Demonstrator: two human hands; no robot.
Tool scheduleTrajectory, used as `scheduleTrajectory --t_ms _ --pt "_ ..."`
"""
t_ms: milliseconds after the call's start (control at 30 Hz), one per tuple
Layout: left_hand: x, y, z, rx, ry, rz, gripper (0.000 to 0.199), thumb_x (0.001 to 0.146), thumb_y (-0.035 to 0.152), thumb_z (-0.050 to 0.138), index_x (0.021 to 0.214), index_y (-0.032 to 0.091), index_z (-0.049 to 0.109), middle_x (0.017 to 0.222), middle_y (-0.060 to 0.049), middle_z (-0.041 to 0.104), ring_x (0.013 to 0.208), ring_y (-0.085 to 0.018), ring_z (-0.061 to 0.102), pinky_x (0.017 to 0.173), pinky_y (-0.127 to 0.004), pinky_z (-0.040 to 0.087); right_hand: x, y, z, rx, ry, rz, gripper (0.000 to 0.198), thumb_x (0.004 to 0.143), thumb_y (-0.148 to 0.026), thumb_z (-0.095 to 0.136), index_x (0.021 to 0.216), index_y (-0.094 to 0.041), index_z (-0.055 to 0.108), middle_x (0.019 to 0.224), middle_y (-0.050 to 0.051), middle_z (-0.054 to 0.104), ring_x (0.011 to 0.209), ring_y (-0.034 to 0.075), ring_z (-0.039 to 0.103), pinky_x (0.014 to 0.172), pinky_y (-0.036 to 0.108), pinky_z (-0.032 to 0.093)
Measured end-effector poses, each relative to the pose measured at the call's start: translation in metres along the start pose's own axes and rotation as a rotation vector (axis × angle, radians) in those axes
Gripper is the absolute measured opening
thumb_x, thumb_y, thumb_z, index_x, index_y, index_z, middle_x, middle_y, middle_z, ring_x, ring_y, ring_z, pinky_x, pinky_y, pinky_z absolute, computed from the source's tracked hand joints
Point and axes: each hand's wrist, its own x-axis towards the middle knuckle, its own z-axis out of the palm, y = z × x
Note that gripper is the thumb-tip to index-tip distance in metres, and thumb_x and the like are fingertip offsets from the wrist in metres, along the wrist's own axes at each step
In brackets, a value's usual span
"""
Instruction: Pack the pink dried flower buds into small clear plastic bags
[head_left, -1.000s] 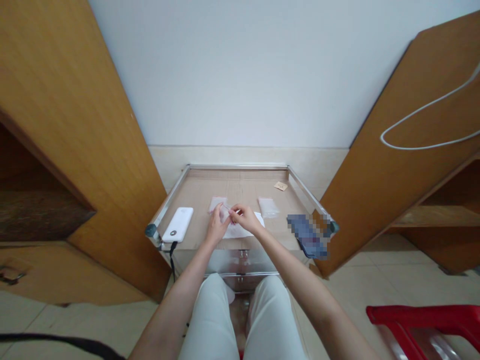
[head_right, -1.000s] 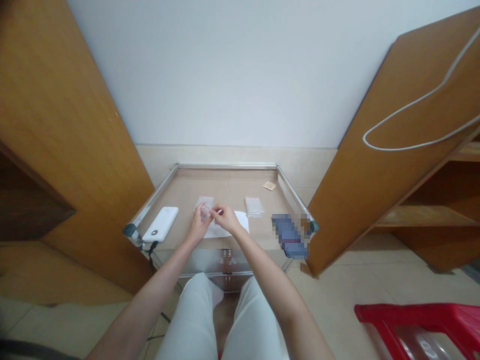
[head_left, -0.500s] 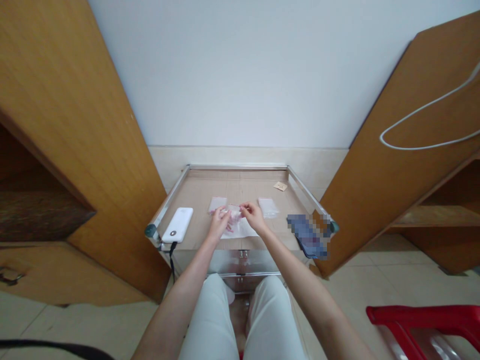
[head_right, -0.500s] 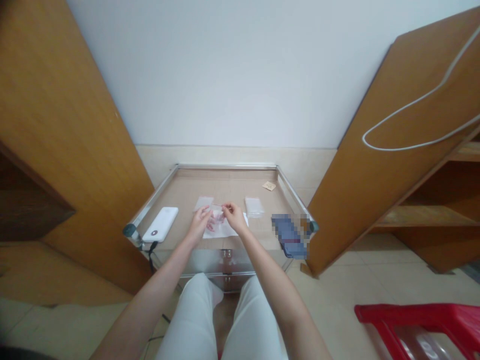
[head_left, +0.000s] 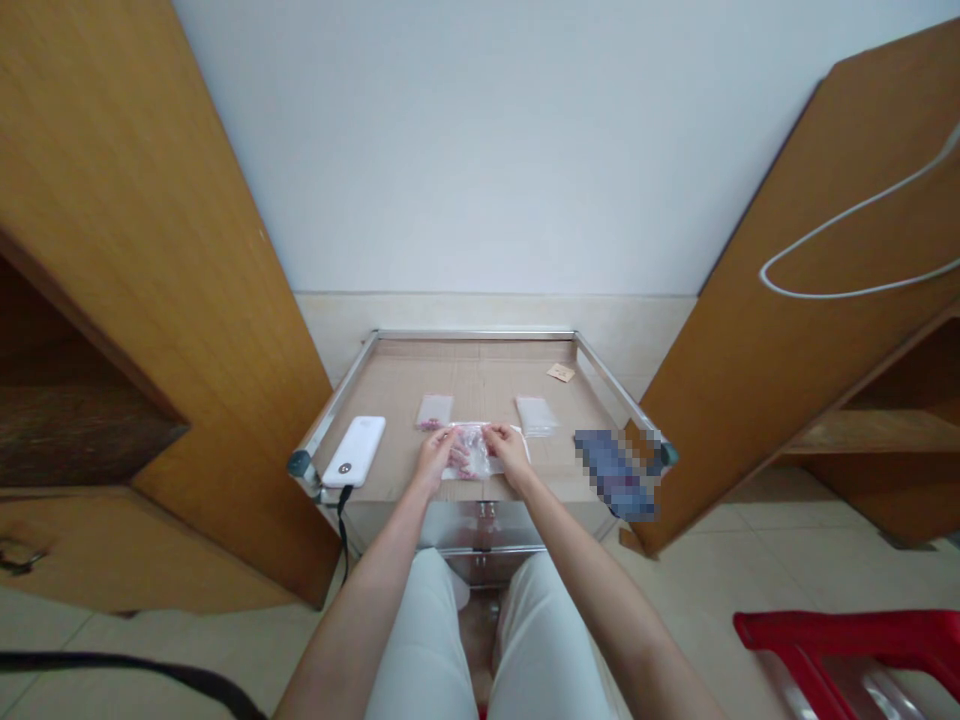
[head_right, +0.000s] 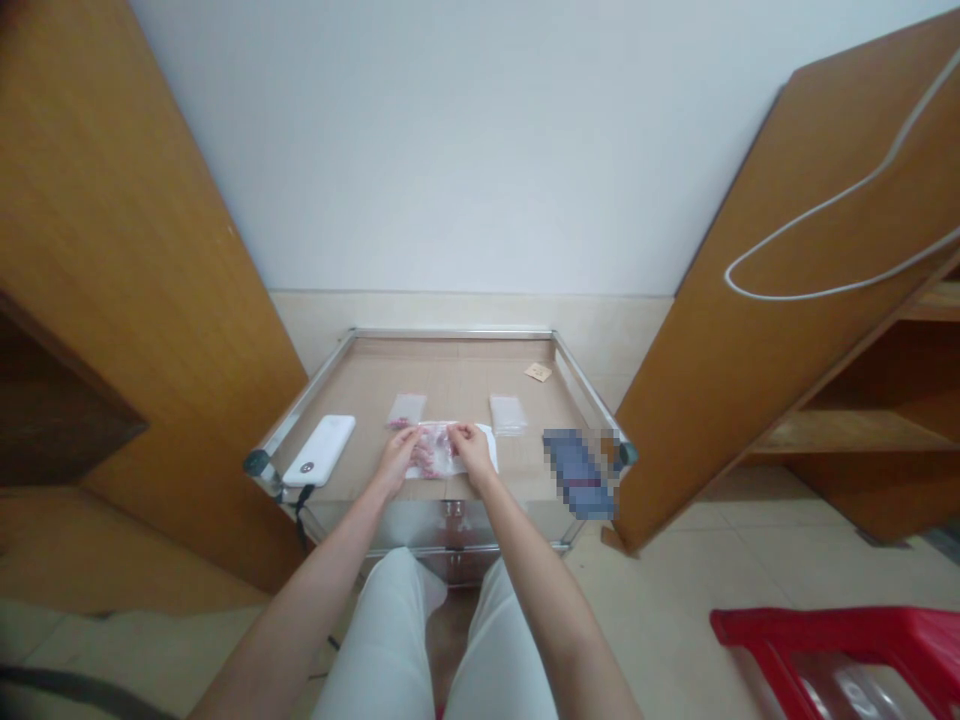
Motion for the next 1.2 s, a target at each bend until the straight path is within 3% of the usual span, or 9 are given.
scheduleTrajectory --t_ms 100,567,833,1200 --pt "0.0 -0.002 -0.002 -0.039 0.012 -0.002 0.04 0.056 0.047 0.061 0.078 0.015 0.053 0.052 0.002 0.058 0.04 -0.01 0.054 0.038 -0.019 0.041 -0.003 0.006 -0.001 0.019 -0.026 -0.004 0.025 0.063 -0.039 0.056 0.057 -0.015 0.052 0.046 -0.005 0.044 0.042 0.006 0.037 0.042 0.02 0.028" --pt "0.005 -0.007 -0.004 -0.044 -0.036 -0.031 0.035 0.046 0.042 0.07 0.063 0.012 0.06 0.055 0.0 0.06 0.05 -0.009 0.053 0.048 -0.021 0.043 -0.006 0.014 -0.007 -0.032 -0.106 -0.02 0.028 0.063 -0.043 0.057 0.06 -0.015 0.054 0.049 -0.004 0.045 0.045 0.007 0.036 0.044 0.02 0.028" --pt "0.005 -0.008 -0.005 -0.07 0.004 -0.027 0.034 0.046 0.039 0.071 0.068 0.013 0.064 0.065 -0.002 0.064 0.056 -0.01 0.055 0.055 -0.022 0.044 -0.006 0.011 -0.006 -0.05 -0.113 0.002 0.031 0.062 -0.045 0.057 0.056 -0.015 0.053 0.047 -0.004 0.045 0.043 0.007 0.037 0.044 0.02 0.028" --pt "0.005 -0.008 -0.005 -0.044 0.049 -0.028 0.033 0.045 0.036 0.071 0.066 0.013 0.065 0.062 -0.002 0.063 0.054 -0.01 0.054 0.053 -0.021 0.042 -0.006 0.012 -0.007 -0.02 -0.102 0.01 0.025 0.061 -0.039 0.059 0.054 -0.016 0.053 0.047 -0.005 0.046 0.043 0.007 0.037 0.044 0.02 0.028"
